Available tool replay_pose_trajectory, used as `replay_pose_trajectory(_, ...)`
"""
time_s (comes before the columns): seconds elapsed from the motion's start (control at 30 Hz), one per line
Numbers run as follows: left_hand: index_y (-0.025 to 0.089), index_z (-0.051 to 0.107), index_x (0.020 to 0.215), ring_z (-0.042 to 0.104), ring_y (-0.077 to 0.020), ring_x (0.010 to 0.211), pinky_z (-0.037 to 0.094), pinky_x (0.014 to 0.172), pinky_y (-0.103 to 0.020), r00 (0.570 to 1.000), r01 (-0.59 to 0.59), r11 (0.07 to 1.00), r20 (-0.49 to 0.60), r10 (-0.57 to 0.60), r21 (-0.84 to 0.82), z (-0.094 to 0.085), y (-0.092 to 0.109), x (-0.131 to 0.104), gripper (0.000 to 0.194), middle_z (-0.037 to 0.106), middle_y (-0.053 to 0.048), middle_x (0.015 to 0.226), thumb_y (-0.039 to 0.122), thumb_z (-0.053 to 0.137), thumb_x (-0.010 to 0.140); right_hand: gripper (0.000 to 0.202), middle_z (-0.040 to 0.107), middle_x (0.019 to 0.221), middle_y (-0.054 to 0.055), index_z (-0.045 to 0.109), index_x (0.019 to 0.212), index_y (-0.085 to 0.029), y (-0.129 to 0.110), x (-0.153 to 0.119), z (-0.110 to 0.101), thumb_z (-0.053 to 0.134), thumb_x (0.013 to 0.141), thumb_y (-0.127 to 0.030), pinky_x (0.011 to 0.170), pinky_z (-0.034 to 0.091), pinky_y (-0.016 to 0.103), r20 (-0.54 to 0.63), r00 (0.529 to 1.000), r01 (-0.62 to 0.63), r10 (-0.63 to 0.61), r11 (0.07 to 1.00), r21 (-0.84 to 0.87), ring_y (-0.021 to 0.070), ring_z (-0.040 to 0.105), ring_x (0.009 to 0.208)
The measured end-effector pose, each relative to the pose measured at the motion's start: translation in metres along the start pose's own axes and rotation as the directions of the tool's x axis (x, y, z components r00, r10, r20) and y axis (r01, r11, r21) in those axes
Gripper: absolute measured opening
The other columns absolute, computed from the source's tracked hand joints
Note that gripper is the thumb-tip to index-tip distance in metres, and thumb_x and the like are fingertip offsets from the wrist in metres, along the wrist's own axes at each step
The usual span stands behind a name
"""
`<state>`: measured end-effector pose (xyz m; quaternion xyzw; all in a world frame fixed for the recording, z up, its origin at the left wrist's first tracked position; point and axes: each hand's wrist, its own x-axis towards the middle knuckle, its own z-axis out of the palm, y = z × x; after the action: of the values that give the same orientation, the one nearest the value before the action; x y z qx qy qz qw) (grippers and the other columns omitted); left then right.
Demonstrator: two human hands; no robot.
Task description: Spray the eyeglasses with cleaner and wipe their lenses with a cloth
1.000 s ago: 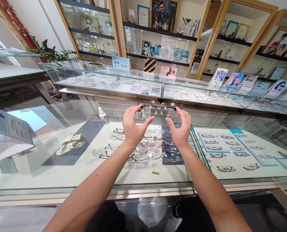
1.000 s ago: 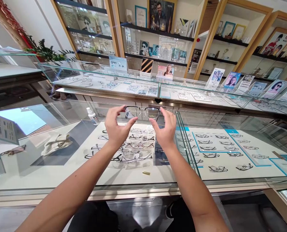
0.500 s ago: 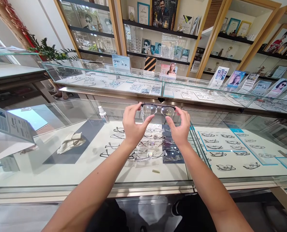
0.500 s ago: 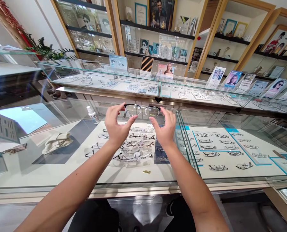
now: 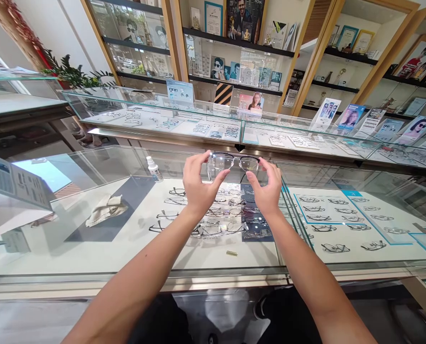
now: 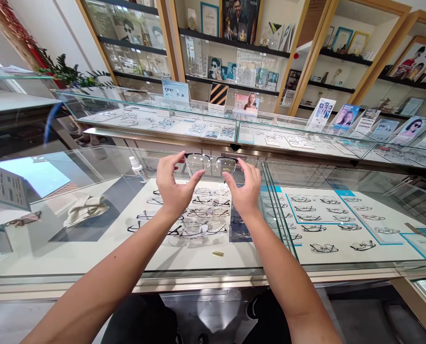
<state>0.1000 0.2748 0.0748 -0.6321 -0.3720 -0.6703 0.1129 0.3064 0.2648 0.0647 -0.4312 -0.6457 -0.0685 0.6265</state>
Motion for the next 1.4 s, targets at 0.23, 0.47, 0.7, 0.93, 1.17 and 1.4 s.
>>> replay_pose_trajectory(0.23,0.023,0.067,0.137,0.069,-0.0282,0.11,0.057,0.096,-0.048,0.997,0.065,0.998,0.039,-0.064,-0.015,0.001,-0.001,-0.001,0.059,0.074,-0.011,0.118,0.058,0.083,0.092,0.047,0.073,0.121,0.009,0.061,0.143,-0.032,-0.002,0.0,-0.001,0.071,0.102,-0.054,0.098,0.058,0.056,-0.016,1.0,0.023,-0.024,0.999,-0.045,0.0305,0.067,0.111)
replay_pose_trajectory(0.47,0.022,0.069,0.135,0.073,-0.0264,0.109,0.059,0.092,-0.044,0.992,0.105,0.991,0.079,-0.099,-0.087,0.004,-0.004,-0.001,0.056,0.076,-0.012,0.12,0.056,0.083,0.093,0.049,0.069,0.122,0.009,0.06,0.145,-0.034,-0.005,0.002,-0.004,0.073,0.101,-0.051,0.101,0.056,0.056,-0.05,0.998,0.044,-0.045,0.999,-0.025,0.0305,0.066,0.112)
replay_pose_trajectory(0.7,0.022,0.069,0.137,0.075,-0.0281,0.111,0.06,0.092,-0.046,0.98,0.162,0.984,0.126,-0.152,-0.075,0.007,-0.01,-0.004,0.062,0.077,-0.014,0.125,0.064,0.079,0.092,0.05,0.067,0.12,0.009,0.057,0.149,-0.037,-0.006,0.003,-0.005,0.071,0.102,-0.051,0.099,0.058,0.058,-0.056,0.995,0.079,-0.083,0.995,-0.064,0.0314,0.066,0.111)
replay_pose_trajectory(0.93,0.022,0.069,0.137,0.075,-0.0284,0.113,0.06,0.093,-0.046,0.981,0.156,0.985,0.128,-0.146,-0.071,0.007,-0.012,-0.005,0.062,0.076,-0.014,0.125,0.064,0.08,0.092,0.049,0.07,0.126,0.009,0.057,0.149,-0.036,-0.007,0.003,-0.005,0.07,0.104,-0.05,0.099,0.06,0.057,-0.054,0.994,0.096,-0.1,0.993,-0.072,0.0308,0.067,0.116)
replay_pose_trajectory(1.17,0.022,0.068,0.135,0.071,-0.0285,0.11,0.058,0.09,-0.045,0.997,0.061,0.998,0.051,-0.06,-0.017,0.005,-0.01,-0.003,0.06,0.075,-0.013,0.12,0.06,0.082,0.091,0.051,0.072,0.134,0.01,0.057,0.151,-0.035,-0.002,0.0,-0.001,0.069,0.104,-0.05,0.103,0.058,0.059,0.004,1.0,0.026,-0.026,0.999,-0.044,0.0316,0.067,0.12)
replay_pose_trajectory(1.4,0.021,0.067,0.136,0.069,-0.0277,0.109,0.057,0.094,-0.044,0.999,-0.041,0.999,0.007,0.041,0.016,0.003,-0.01,-0.002,0.059,0.074,-0.011,0.116,0.054,0.085,0.091,0.051,0.074,0.133,0.01,0.059,0.152,-0.034,0.002,-0.003,0.002,0.069,0.105,-0.048,0.103,0.058,0.057,0.025,1.0,-0.002,0.003,1.0,-0.018,0.0313,0.067,0.12)
